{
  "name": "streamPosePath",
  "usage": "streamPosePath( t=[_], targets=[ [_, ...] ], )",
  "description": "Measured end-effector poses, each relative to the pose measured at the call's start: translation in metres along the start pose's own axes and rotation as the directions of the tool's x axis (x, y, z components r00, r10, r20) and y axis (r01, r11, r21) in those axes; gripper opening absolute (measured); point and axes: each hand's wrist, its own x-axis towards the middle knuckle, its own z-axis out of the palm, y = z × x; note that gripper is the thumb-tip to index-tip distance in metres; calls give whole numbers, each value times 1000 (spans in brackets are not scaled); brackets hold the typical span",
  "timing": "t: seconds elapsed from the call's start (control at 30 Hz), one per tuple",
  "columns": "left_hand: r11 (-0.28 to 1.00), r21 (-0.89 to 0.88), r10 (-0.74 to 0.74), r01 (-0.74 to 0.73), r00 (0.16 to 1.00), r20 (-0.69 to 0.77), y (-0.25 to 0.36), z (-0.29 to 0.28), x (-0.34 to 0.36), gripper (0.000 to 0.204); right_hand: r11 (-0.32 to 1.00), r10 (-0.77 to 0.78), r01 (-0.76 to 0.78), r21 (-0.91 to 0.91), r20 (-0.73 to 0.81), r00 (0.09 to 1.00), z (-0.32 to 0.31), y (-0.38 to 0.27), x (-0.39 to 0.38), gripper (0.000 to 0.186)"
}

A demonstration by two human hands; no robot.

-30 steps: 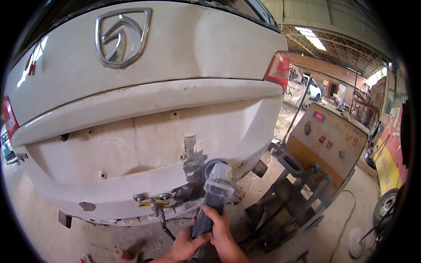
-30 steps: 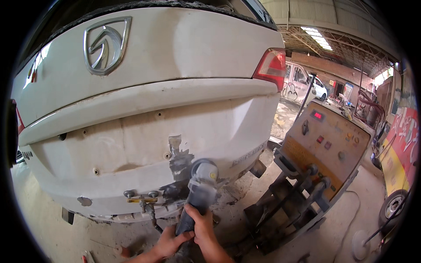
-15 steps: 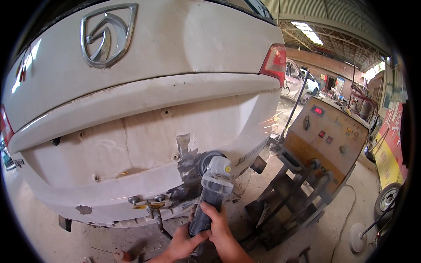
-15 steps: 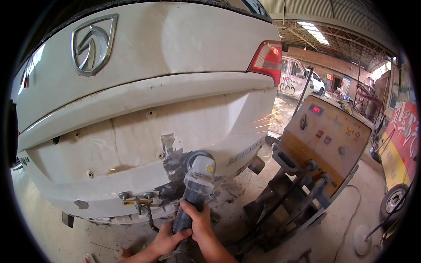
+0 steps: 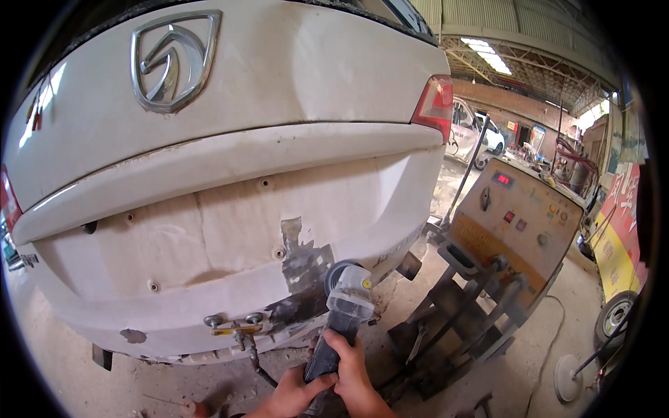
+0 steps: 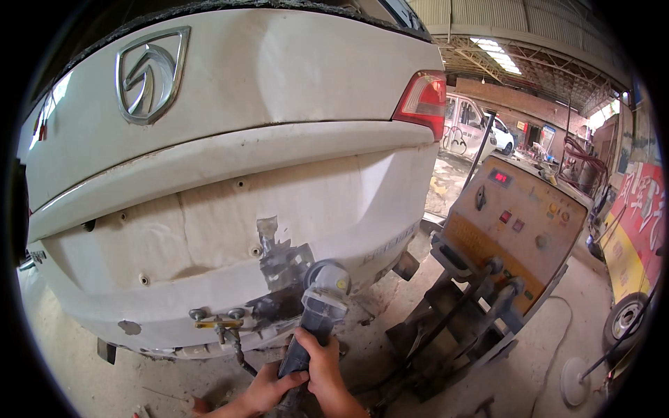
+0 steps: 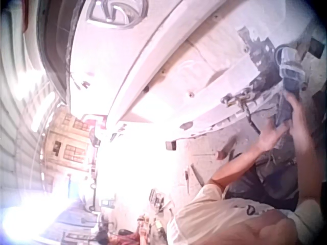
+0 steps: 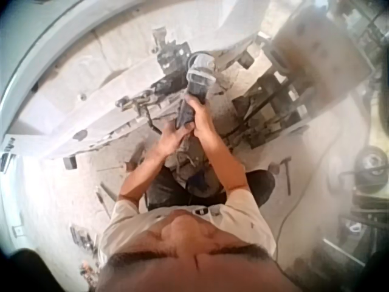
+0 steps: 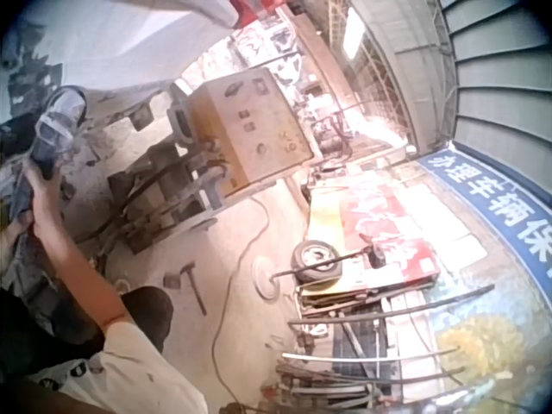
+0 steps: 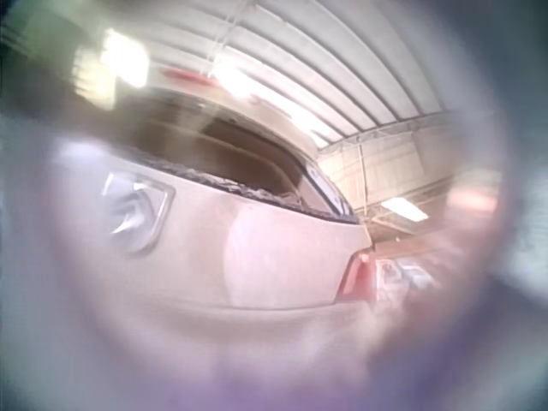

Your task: The person uses an angle grinder to smooth the surface of a white car bumper, generating sparks. They then switch to a welding torch to apply filler material to the damaged area.

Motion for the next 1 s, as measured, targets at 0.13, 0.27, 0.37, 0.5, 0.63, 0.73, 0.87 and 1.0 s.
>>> streamPosePath(
  t=[0.13, 0.27, 0.37, 0.5, 0.63, 0.73, 0.87, 1.0],
  targets=[
    [998, -60, 18, -19, 999, -28, 11, 0, -3, 47, 999, 19, -17, -37, 72, 997, 7, -6, 5, 26],
    [1000, -5, -26, 26, 1000, 14, 1, -2, -9, 47, 999, -31, 30, -24, -11, 999, -5, 14, 0, 24],
    [998, -55, -5, 4, 1000, -8, 1, -1, -13, 48, 1000, 8, -8, -16, 30, 1000, -8, 15, -2, 23],
    [992, -119, 44, -48, 998, -39, 11, -3, -13, 47, 998, -7, 15, -65, 114, 993, 2, 14, 6, 24],
    [999, -32, -18, 18, 1000, -6, -10, -7, -15, 47, 999, 2, -2, -33, 21, 1000, -6, 24, -3, 25],
    [998, -56, 28, -29, 999, -22, 3, -6, -18, 47, 999, 14, -13, -31, 47, 999, 2, 15, -5, 25],
    [999, -43, -17, 17, 1000, 6, 8, -9, -13, 48, 1000, 8, -9, 15, 31, 999, 3, 16, 0, 24],
    [999, 9, -35, 35, 999, 34, 11, -3, -15, 47, 997, 36, -36, 71, 13, 999, 2, 6, -7, 24]
  ],
)
